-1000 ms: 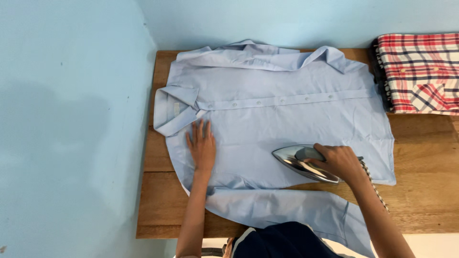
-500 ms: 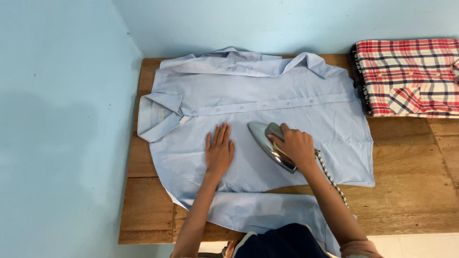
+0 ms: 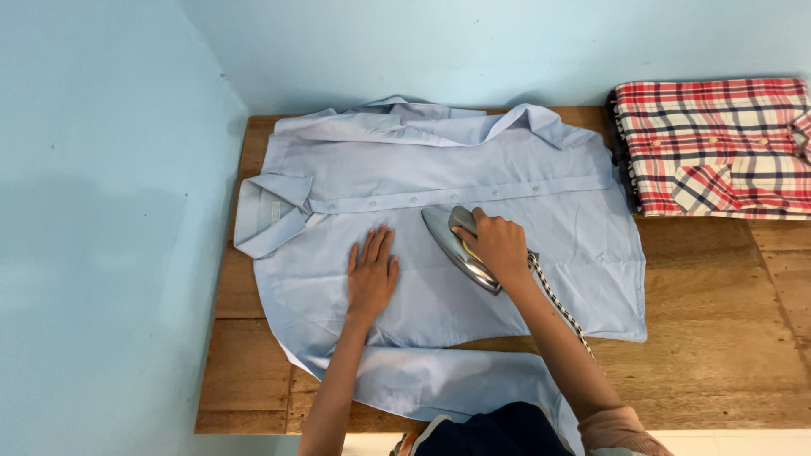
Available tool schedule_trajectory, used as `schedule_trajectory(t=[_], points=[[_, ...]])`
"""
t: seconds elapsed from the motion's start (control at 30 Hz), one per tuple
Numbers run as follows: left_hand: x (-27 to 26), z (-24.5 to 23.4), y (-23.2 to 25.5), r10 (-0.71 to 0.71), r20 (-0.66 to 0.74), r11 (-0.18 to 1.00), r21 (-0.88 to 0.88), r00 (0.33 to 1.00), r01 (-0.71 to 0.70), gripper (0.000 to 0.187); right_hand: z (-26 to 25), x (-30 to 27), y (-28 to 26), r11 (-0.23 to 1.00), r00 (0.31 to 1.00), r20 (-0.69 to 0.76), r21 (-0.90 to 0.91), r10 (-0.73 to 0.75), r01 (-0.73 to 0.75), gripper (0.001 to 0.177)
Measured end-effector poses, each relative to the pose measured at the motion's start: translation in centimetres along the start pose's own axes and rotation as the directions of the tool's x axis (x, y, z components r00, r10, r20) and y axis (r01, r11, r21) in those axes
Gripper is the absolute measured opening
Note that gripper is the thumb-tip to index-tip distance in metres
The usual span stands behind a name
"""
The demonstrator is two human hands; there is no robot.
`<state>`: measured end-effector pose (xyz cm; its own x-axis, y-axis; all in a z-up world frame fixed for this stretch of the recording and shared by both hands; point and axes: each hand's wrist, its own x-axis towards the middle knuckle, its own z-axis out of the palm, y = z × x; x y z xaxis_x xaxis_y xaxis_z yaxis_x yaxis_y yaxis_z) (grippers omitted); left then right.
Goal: The person irons a light blue shirt on a wooden table. They smooth the fabric with their hands and use an iron to press the sleeves, collar, and body of the shirt, repositioning the garment several times to reach different areas.
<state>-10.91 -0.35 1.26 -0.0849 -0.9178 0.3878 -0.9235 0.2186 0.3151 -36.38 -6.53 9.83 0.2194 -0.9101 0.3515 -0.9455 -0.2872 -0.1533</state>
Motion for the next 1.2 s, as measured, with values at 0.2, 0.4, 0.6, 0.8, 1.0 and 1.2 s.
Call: schedule_trajectory(t=[0.2,0.4,0.6,0.8,1.0,1.2], points=[[0.0,-0.1,0.0,0.008,0.003,1.0,0.018,1.0,-0.008,0.058,-1.0,-1.3,4.8,0.993,0.996,-0.02,-0.073,0.089,-0.09,0.054],[0.8,1.6,1.4,-0.11,0.084,0.957,0.277,0.99,0.083,0.061,-2.9,-3.0,9.9,0.973,0.977,-0.037,-0.089,0.21,-0.212,0.058],[3.3,6.0,7.1,-0.079,0.072,0.996,-0.044,0.994,0.082,0.058,-3.1,-2.7,10.0,0.982,0.983,0.012,-0.052,0.184,-0.184,0.056],[3.9,5.9,8.4,-0.031,0.042,0.998,0.057,0.999,0.029,0.06,-3.5,-2.8,11.3,0.962,0.965,-0.018,-0.082,0.262,-0.262,0.056],[3.7,5.6,8.3,-0.007,0.01,0.999,0.052,1.0,0.007,0.057,-5.2,-4.0,12.6,0.98,0.969,0.147,-0.035,0.198,-0.195,0.057],[3.8,5.3,8.5,-0.004,0.027,0.998,0.064,1.0,0.002,0.058,-6.4,-6.7,11.3,0.991,0.924,0.367,0.104,-0.112,0.079,0.055]])
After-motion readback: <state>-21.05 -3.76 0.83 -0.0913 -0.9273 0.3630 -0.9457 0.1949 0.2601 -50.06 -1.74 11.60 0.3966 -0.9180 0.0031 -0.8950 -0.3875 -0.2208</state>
